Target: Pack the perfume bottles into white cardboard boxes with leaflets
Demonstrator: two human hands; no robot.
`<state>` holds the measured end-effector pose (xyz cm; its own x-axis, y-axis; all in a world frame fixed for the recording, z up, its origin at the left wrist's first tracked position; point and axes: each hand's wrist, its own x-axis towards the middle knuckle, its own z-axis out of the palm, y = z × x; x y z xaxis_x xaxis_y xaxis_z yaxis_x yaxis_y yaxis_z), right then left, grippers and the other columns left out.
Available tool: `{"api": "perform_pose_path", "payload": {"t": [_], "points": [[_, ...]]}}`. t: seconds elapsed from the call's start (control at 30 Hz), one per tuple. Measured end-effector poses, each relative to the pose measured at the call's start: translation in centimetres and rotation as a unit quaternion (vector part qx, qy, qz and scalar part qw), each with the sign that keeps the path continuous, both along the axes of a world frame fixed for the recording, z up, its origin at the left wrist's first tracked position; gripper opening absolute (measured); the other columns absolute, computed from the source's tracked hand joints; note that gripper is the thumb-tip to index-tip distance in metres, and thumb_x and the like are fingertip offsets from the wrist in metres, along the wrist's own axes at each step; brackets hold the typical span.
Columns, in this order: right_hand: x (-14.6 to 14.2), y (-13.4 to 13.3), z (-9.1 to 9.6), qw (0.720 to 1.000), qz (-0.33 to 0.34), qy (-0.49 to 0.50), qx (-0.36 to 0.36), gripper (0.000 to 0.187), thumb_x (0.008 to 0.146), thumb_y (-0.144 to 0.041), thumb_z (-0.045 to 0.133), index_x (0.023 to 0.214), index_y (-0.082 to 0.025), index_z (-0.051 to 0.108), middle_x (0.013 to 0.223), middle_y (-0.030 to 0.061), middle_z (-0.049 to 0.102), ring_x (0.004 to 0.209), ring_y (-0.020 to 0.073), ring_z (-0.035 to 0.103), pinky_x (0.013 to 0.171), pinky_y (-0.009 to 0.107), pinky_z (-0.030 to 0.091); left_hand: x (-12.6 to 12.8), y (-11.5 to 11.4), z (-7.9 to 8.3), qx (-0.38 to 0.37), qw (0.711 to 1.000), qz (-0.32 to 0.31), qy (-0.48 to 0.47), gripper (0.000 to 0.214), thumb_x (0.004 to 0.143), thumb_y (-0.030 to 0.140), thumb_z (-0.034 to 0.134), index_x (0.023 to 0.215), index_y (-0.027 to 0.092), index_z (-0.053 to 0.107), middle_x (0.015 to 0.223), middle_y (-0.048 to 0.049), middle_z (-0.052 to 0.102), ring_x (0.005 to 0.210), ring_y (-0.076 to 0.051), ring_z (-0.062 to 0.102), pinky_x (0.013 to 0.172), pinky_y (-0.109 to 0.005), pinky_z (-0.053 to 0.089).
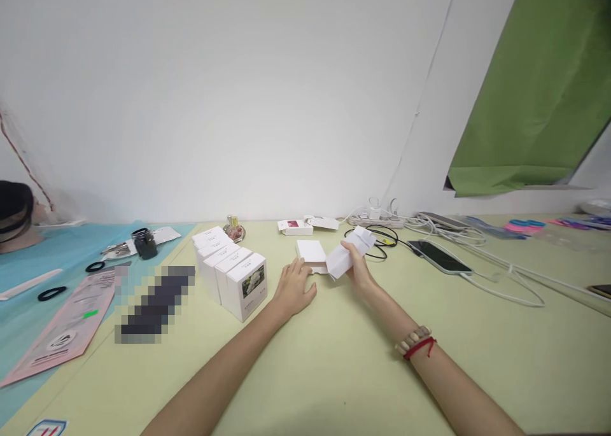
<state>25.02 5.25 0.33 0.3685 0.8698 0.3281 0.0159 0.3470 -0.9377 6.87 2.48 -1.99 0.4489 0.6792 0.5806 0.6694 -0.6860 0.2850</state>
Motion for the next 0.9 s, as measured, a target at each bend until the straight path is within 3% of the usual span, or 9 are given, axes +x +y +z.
{"api": "perform_pose_path", "payload": {"t": [0.1,0.2,0.37,0.43,0.53,0.63,0.8,0.9], "points": [[-0.4,-0.4,0.6,0.992,0.055,0.071,-0.085,0.035,0.066,-0.047,0.057,0.086,-0.020,0.052,0.072,0.0007,0.061,0.064,0.0176,0.060,0.052,0.026,0.050,0.0,-0.7,1.0,0.028,0.998,-0.048,0.016,0.021,0.078,0.022,0.047,0.097,0.021,0.053,0.099,-0.0074,0.054,0.100,-0.022,0.051,0.086,-0.038,0.040],[-0.4,-0.6,1.1,0.985,0.061,0.116,-0.112,0.032,0.066,-0.047,0.057,0.083,-0.020,0.051,0.071,0.0007,0.061,0.063,0.0173,0.060,0.051,0.025,0.049,0.1,-1.1,1.5,0.048,0.996,-0.077,0.016,0.029,0.078,0.022,0.045,0.107,0.022,0.050,0.101,-0.0068,0.054,0.104,-0.021,0.049,0.088,-0.037,0.039],[0.0,-0.6,1.1,0.991,0.018,0.084,-0.100,0.030,0.068,-0.045,0.053,0.084,-0.020,0.052,0.072,0.0021,0.063,0.064,0.0180,0.062,0.049,0.025,0.050,0.2,-0.2,0.2,0.031,0.997,0.058,-0.029,0.051,0.077,0.039,0.051,0.121,0.017,0.040,0.131,-0.0130,0.038,0.129,-0.031,0.024,0.099,-0.047,0.027],[0.1,-0.4,1.0,0.991,0.000,0.086,-0.104,0.030,0.066,-0.041,0.056,0.086,-0.019,0.053,0.077,0.0029,0.064,0.067,0.0181,0.063,0.050,0.025,0.051,0.2,0.0,-0.2,0.015,0.996,0.092,-0.014,0.053,0.075,0.046,0.051,0.118,0.016,0.044,0.127,-0.0150,0.041,0.125,-0.033,0.028,0.097,-0.049,0.028],[0.1,-0.1,0.7,0.990,-0.030,0.093,-0.098,0.033,0.061,-0.034,0.062,0.090,-0.020,0.053,0.087,0.0034,0.065,0.072,0.0180,0.063,0.053,0.024,0.052,0.2,-0.3,0.1,0.030,0.995,0.090,0.026,0.044,0.074,0.048,0.051,0.106,0.018,0.053,0.105,-0.0123,0.052,0.106,-0.031,0.044,0.089,-0.046,0.035],[0.2,0.2,0.4,0.990,-0.055,0.095,-0.087,0.037,0.059,-0.032,0.065,0.092,-0.021,0.053,0.094,0.0037,0.064,0.077,0.0183,0.062,0.053,0.023,0.052,0.2,-0.7,0.6,0.060,0.994,0.087,0.040,0.036,0.073,0.046,0.054,0.096,0.019,0.056,0.092,-0.0097,0.053,0.092,-0.027,0.049,0.083,-0.043,0.037],[0.4,0.5,0.3,0.991,-0.054,0.094,-0.075,0.044,0.058,-0.035,0.066,0.098,-0.022,0.052,0.094,0.0024,0.065,0.079,0.0188,0.062,0.054,0.023,0.052,0.2,-0.4,-0.1,0.043,0.989,0.136,-0.023,0.061,0.066,0.041,0.062,0.119,0.018,0.043,0.115,-0.0142,0.046,0.117,-0.035,0.034,0.092,-0.048,0.031],[0.3,0.3,0.5,0.992,-0.040,0.099,-0.074,0.040,0.062,-0.039,0.063,0.097,-0.021,0.054,0.094,0.0031,0.065,0.080,0.0194,0.063,0.054,0.023,0.053,0.1,0.1,-0.6,0.016,0.987,0.151,-0.044,0.061,0.066,0.039,0.061,0.118,0.015,0.042,0.113,-0.0154,0.047,0.119,-0.036,0.033,0.095,-0.050,0.029]]}}
